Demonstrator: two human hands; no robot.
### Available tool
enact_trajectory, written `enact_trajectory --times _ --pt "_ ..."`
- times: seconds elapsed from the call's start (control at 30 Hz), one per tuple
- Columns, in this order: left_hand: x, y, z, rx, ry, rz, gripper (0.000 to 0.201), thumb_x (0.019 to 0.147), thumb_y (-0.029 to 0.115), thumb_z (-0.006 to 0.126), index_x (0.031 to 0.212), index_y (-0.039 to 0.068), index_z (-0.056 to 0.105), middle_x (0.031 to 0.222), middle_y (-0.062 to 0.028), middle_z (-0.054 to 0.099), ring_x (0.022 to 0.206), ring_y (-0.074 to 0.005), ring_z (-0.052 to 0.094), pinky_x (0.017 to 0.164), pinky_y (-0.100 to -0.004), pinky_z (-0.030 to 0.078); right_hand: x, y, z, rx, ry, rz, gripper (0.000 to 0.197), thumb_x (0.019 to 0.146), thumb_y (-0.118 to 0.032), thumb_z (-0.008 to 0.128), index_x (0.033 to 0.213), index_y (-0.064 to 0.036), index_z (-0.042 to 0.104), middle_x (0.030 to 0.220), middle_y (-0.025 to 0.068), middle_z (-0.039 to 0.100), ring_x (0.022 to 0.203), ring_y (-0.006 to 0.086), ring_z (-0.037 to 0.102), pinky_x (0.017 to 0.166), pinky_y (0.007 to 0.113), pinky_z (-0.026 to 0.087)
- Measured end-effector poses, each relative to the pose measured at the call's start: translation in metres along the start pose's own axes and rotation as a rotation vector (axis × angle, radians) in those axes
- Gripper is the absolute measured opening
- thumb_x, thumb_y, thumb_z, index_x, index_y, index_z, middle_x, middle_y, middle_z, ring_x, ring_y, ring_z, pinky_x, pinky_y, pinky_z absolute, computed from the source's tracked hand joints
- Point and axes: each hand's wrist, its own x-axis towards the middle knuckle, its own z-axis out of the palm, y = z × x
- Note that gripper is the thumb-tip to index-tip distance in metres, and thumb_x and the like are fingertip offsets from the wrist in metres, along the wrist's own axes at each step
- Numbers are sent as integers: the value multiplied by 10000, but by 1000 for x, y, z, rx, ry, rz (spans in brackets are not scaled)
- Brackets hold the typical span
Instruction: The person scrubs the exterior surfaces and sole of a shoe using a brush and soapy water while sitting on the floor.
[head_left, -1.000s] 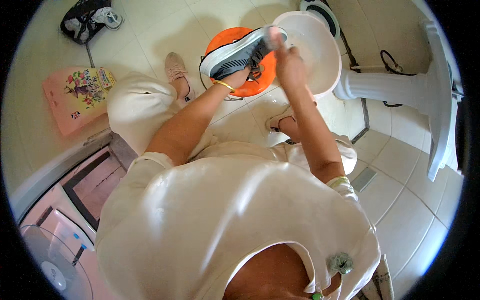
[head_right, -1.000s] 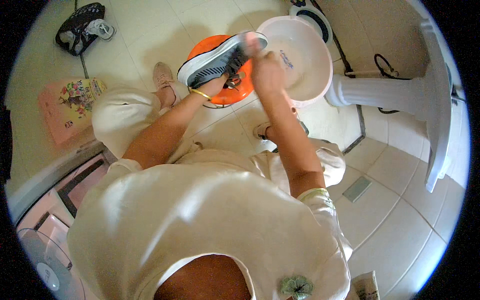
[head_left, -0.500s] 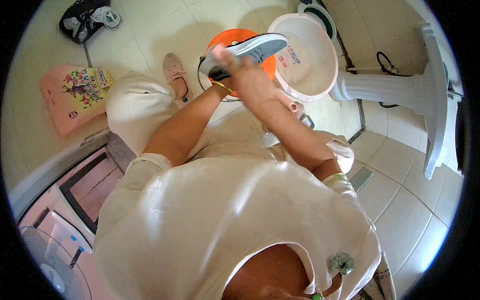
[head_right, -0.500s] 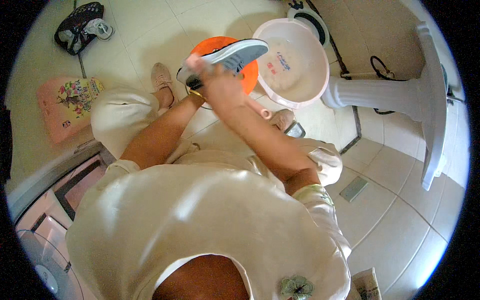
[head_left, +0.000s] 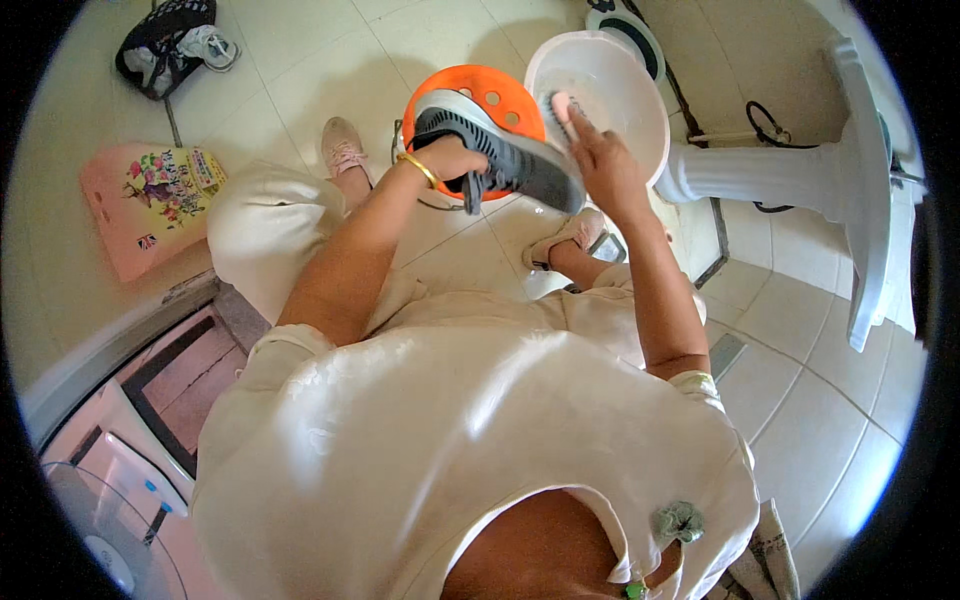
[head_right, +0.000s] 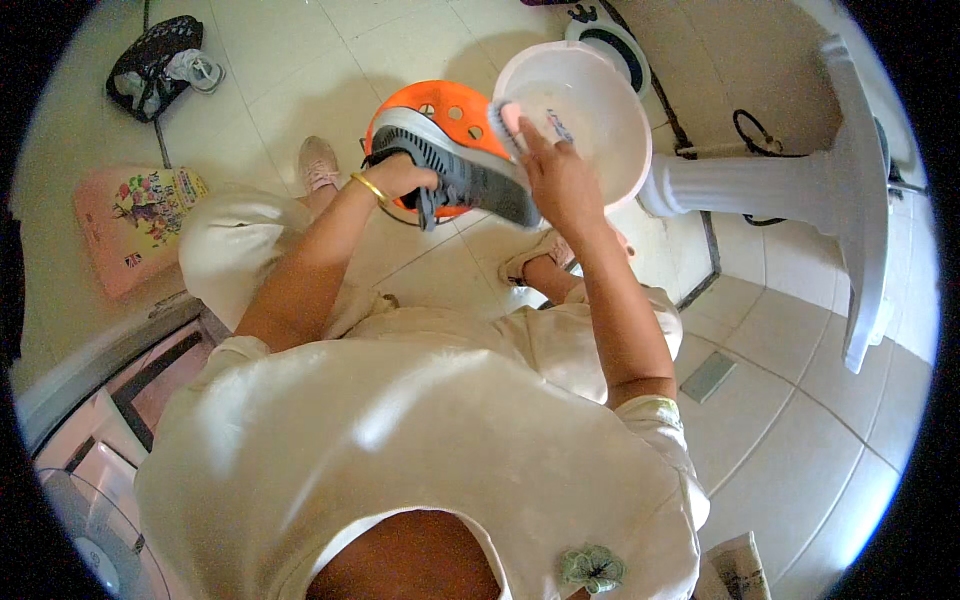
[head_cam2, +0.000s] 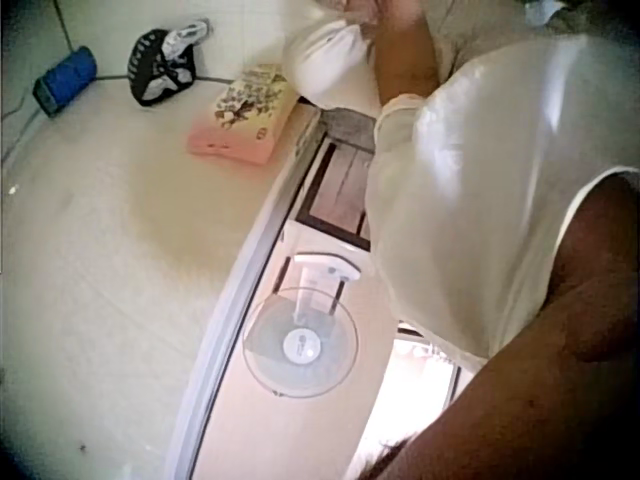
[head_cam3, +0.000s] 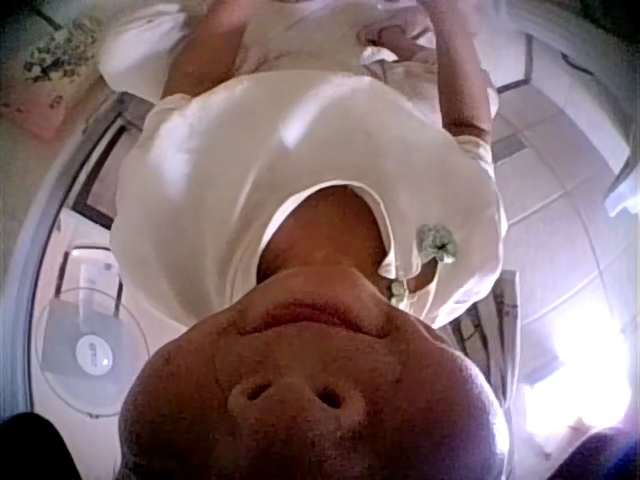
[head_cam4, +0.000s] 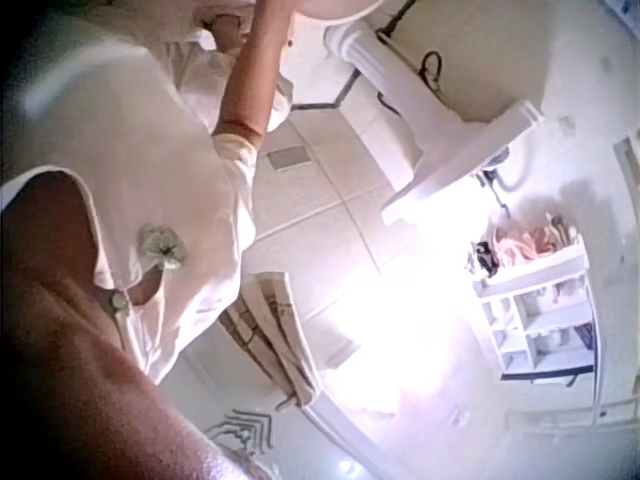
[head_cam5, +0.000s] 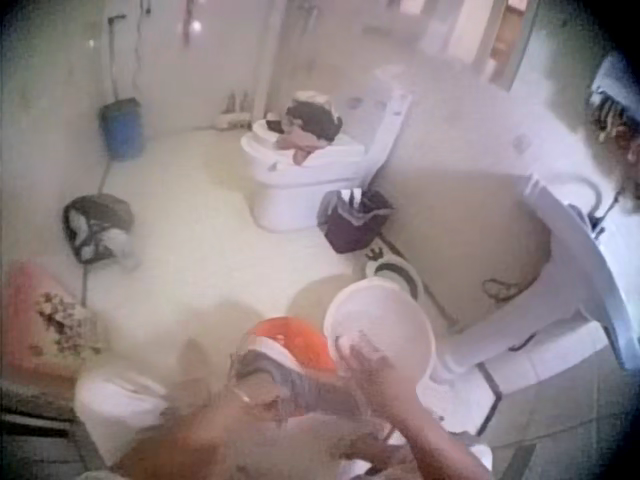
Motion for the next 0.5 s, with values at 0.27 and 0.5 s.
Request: enact_trajectory --times 0.27,0.5 --pt "12 -21 22 -655 438 37 467 719 304 684 1011 -38 557 901 -95 613 812 -179 603 684 -293 482 -25 -21 -5 40 -179 -10 399 852 -188 483 1250 -200 451 842 179 539 766 333 564 674 412 456" --pt "0 -17 28 -367 578 30 400 735 268 636 892 -93 564 816 -176 608 778 -260 598 675 -326 452 1 -53 24 -279 -222 -126 479 811 -139 491 1275 -201 390 969 157 516 807 284 582 642 373 502"
